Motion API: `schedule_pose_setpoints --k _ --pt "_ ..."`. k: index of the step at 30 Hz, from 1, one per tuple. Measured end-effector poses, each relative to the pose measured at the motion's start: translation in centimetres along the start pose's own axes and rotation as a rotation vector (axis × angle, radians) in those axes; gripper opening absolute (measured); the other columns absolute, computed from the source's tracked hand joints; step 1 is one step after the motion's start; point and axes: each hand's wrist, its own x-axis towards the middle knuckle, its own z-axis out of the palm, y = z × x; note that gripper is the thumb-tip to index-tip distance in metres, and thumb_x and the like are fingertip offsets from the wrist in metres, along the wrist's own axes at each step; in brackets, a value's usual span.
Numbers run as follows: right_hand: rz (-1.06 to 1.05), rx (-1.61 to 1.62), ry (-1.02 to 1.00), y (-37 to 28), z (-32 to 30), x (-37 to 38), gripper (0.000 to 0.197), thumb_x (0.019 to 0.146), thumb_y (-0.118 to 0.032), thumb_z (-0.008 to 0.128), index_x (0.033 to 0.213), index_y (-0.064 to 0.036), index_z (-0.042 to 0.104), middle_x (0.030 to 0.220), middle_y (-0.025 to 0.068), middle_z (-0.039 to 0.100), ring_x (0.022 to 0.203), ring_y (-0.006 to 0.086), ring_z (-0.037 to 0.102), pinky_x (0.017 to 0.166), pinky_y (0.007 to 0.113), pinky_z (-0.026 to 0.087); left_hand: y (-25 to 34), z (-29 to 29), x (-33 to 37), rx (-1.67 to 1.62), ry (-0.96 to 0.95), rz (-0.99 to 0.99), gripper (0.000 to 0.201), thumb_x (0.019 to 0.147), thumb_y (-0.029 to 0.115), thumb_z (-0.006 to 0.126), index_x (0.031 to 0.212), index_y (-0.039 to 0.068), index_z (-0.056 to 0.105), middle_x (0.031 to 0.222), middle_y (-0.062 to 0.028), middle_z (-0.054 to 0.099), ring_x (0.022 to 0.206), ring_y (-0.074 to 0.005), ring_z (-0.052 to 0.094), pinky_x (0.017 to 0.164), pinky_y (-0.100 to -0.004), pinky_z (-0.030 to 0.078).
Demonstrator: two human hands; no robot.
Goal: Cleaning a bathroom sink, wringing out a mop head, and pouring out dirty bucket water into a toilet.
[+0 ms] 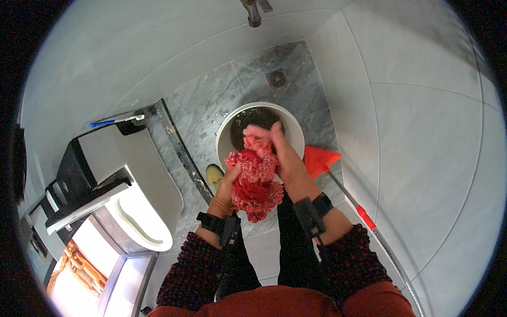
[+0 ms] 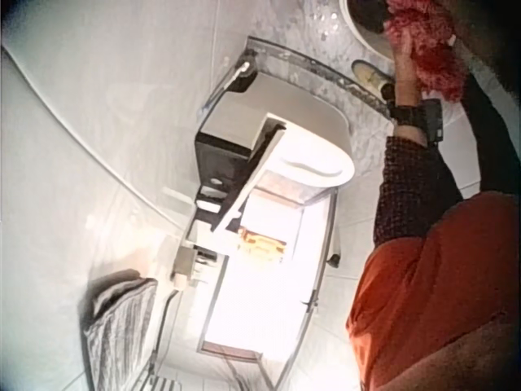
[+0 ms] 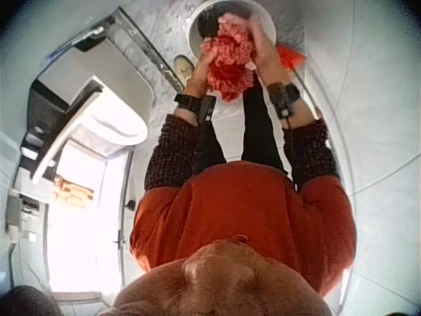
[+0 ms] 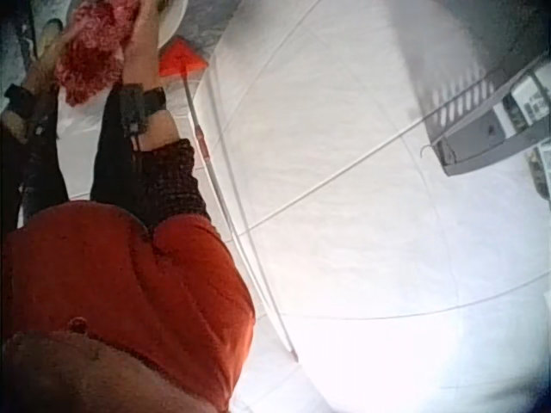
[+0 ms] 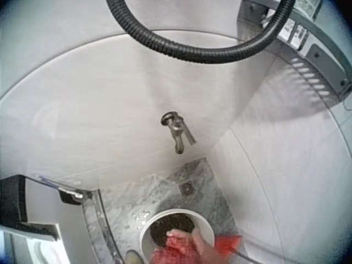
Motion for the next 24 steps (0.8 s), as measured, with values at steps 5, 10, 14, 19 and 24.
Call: schedule_pose_setpoints --k 5,10,14,19,24 --pt "-0.753 -1.543 -0.219 1.3 1.7 -4.0 0.063 0.071 -0.049 0.069 0.119 -0.0109 0.056 0.132 0.0169 0.043 0.121 0.0338 0.042 0.104 0.043 0.030 0.9 0.7 0.1 -0.070 0.019 -0.078 0.049 0.089 0.034 0.053 0.127 0.004 0.043 0.116 -0.0101 0.055 0.104 -0.0202 0.056 0.091 -0.0331 0.047" --pt "-0.922 -1.852 -0.274 1.8 3.5 -5.1 0.073 0.056 -0.056 0.073 0.114 -0.0140 0.057 0.127 0.0149 0.043 0.115 0.0360 0.045 0.098 0.047 0.033 1.5 2.1 0.4 0.274 -0.113 0.067 0.039 0.095 0.027 0.041 0.124 0.003 0.047 0.117 -0.0092 0.055 0.104 -0.0198 0.056 0.088 -0.0327 0.047" --pt "-0.950 -1.858 -0.137 2.3 2.2 -4.8 0.048 0.064 -0.041 0.072 0.103 -0.0150 0.058 0.113 0.0099 0.049 0.095 0.0347 0.050 0.084 0.045 0.042 1.2 1.9 1.2 0.902 -0.197 0.335 0.035 0.095 0.017 0.038 0.126 0.002 0.047 0.117 -0.0096 0.055 0.106 -0.0192 0.055 0.090 -0.0313 0.046" --pt "-1.029 -1.783 0.087 3.3 1.4 -3.6 0.027 0.075 -0.025 0.066 0.095 -0.0101 0.057 0.102 0.0092 0.051 0.089 0.0319 0.051 0.074 0.041 0.045 -1.0 -0.7 2.1 1.273 -0.058 0.595 0.031 0.093 0.014 0.042 0.120 0.002 0.052 0.114 -0.0109 0.057 0.102 -0.0193 0.056 0.087 -0.0306 0.045" --pt "-0.932 -1.669 0.310 3.3 0.4 -1.7 0.013 0.081 -0.019 0.058 0.083 -0.0063 0.056 0.082 0.0137 0.055 0.077 0.0361 0.054 0.068 0.044 0.046 -0.1 3.8 1.4 0.776 0.218 0.239 0.027 0.091 0.014 0.043 0.109 0.000 0.059 0.100 -0.0144 0.064 0.089 -0.0274 0.061 0.076 -0.0362 0.047"
